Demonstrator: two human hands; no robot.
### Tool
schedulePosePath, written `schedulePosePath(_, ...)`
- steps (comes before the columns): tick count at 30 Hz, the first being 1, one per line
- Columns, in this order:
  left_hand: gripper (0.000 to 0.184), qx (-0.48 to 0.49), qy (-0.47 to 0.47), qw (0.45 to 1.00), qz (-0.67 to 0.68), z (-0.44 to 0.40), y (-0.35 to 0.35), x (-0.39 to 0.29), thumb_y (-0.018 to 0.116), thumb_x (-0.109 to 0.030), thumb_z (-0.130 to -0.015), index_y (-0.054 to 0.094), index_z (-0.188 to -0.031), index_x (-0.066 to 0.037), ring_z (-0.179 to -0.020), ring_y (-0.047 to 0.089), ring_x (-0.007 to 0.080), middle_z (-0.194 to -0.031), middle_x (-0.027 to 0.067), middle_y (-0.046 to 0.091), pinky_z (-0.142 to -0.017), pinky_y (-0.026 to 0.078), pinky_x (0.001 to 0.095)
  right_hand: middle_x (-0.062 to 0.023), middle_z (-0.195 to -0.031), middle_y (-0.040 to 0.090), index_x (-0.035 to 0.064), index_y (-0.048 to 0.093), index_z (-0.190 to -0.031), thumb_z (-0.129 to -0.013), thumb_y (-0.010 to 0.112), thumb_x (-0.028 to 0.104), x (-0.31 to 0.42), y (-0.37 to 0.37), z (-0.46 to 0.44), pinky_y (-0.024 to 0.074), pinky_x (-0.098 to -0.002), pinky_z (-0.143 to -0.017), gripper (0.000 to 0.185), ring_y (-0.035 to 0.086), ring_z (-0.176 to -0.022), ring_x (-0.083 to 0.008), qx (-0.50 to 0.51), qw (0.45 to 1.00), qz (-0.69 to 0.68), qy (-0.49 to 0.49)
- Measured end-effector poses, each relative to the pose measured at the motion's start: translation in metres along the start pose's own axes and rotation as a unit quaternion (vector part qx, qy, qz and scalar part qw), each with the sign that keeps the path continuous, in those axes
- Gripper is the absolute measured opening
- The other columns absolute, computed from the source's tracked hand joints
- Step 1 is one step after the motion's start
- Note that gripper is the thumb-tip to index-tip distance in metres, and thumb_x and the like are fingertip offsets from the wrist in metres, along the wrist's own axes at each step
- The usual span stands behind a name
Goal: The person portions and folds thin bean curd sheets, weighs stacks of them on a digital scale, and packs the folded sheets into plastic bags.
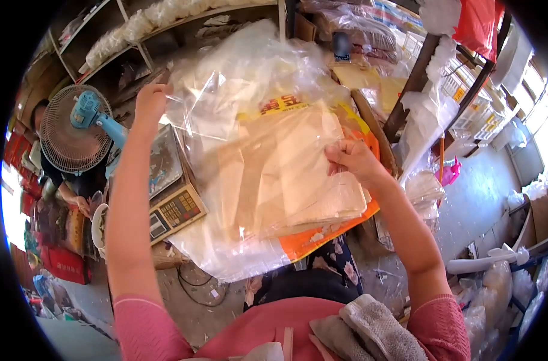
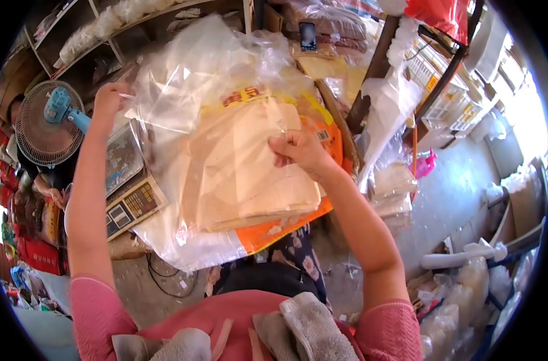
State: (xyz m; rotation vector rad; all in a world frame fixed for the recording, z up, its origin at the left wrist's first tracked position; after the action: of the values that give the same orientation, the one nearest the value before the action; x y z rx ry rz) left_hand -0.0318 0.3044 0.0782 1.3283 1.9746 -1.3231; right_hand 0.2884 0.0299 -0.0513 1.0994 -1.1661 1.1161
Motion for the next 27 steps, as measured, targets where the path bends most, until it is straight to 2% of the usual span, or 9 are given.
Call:
schedulePosePath(3,0.025,-0.195,0.098,0.976,-0.004,0.063,0.0,-0.05,0.057,-0.013,-0.082,0.054,-0.104,-0.001,-0.091,0.058,0.0244,-0.1,0.012,0.06,-0.079,0.045,0.0326,-0.003,-0.063,0.058,0.0049,0.055,-0.075,-0.088,0.06,0.03,-0.021,0.006,0.012,0.0429,-0.0233,-0.051,0.028,0.056,-0.053,-0.0116,-0.046,0.998,-0.024,0.032)
schedulePosePath(5,0.039,0.003,0.152,0.987,0.043,0.134,0.051,-0.099,0.062,-0.022,-0.08,0.051,-0.112,-0.002,-0.105,0.051,0.0269,-0.116,0.0149,0.052,-0.091,0.039,0.0371,-0.0033,-0.064,0.057,0.0053,0.055,-0.077,-0.089,0.059,0.029,-0.025,0.011,0.019,0.0452,-0.0245,-0.055,0.027,0.056,-0.054,-0.0115,-0.032,0.998,0.007,0.059)
schedulePosePath(6,0.045,0.145,0.287,0.947,0.025,0.163,0.089,-0.104,0.065,-0.026,-0.079,0.05,-0.115,-0.003,-0.112,0.048,0.0291,-0.118,0.0154,0.052,-0.096,0.036,0.0392,-0.0035,-0.065,0.057,0.0055,0.055,-0.077,-0.089,0.058,0.029,-0.025,0.012,0.022,0.0464,-0.0251,-0.057,0.026,0.056,-0.054,-0.0114,-0.026,0.997,0.025,0.069)
schedulePosePath(9,0.045,0.225,0.391,0.884,-0.127,0.229,0.136,-0.112,0.063,-0.023,-0.079,0.05,-0.117,-0.002,-0.107,0.052,0.0328,-0.112,0.018,0.056,-0.091,0.042,0.041,-0.0012,-0.059,0.051,0.0025,0.054,-0.076,-0.089,0.059,0.026,-0.024,0.016,0.027,0.0401,-0.0249,-0.042,0.027,0.051,-0.044,-0.0108,-0.043,0.997,0.046,0.045)
schedulePosePath(12,0.043,0.342,0.295,0.877,-0.163,0.233,0.153,-0.076,0.06,-0.024,-0.083,0.049,-0.117,-0.001,-0.095,0.058,0.0343,-0.106,0.0186,0.06,-0.082,0.047,0.0403,-0.0006,-0.057,0.047,0.0008,0.056,-0.077,-0.089,0.059,0.026,-0.028,0.012,0.032,0.0372,-0.0247,-0.037,0.028,0.047,-0.039,-0.0104,-0.055,0.997,0.035,0.049)
schedulePosePath(13,0.044,0.27,0.348,0.888,-0.132,0.234,0.149,-0.079,0.061,-0.023,-0.08,0.05,-0.116,-0.001,-0.084,0.061,0.0351,-0.099,0.0192,0.062,-0.073,0.049,0.0406,-0.0006,-0.057,0.047,0.0009,0.056,-0.077,-0.089,0.059,0.027,-0.03,0.01,0.034,0.037,-0.0247,-0.037,0.029,0.046,-0.039,-0.0101,-0.058,0.997,0.019,0.054)
schedulePosePath(16,0.052,0.297,0.21,0.931,-0.026,0.25,0.15,-0.088,0.065,-0.015,-0.074,0.048,-0.122,-0.004,-0.093,0.058,0.0321,-0.105,0.0188,0.059,-0.081,0.047,0.0388,-0.0007,-0.057,0.047,0.0012,0.056,-0.077,-0.088,0.059,0.028,-0.035,0.008,0.039,0.0366,-0.0246,-0.036,0.029,0.044,-0.038,-0.0096,-0.083,0.994,-0.006,0.068)
schedulePosePath(20,0.05,0.208,0.354,0.905,-0.109,0.263,0.156,-0.099,0.061,-0.008,-0.073,0.047,-0.121,-0.001,-0.091,0.058,0.0319,-0.103,0.0182,0.059,-0.079,0.047,0.0389,-0.0004,-0.056,0.047,0.0016,0.057,-0.079,-0.089,0.058,0.029,-0.035,0.009,0.041,0.0368,-0.0246,-0.036,0.029,0.045,-0.038,-0.009,-0.086,0.994,-0.009,0.062)
schedulePosePath(27,0.031,0.183,0.289,0.922,-0.181,0.246,0.157,-0.07,0.052,0.001,-0.076,0.054,-0.106,-0.002,-0.076,0.062,0.0297,-0.088,0.0153,0.062,-0.064,0.051,0.0384,-0.0022,-0.066,0.055,-0.0016,0.057,-0.087,-0.086,0.062,0.029,-0.022,-0.013,0.055,0.0431,-0.0239,-0.046,0.031,0.054,-0.05,-0.0095,-0.131,0.989,0.058,0.017)
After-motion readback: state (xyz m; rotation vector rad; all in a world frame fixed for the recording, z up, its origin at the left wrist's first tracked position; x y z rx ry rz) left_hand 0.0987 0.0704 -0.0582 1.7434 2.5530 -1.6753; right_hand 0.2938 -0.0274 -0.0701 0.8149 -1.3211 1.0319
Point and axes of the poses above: each hand's wrist, its own z-axis away from the middle knuckle, its own y-axis out of the palm, x = y × z, the point moved 6 cm from there along -z, towards the middle knuckle
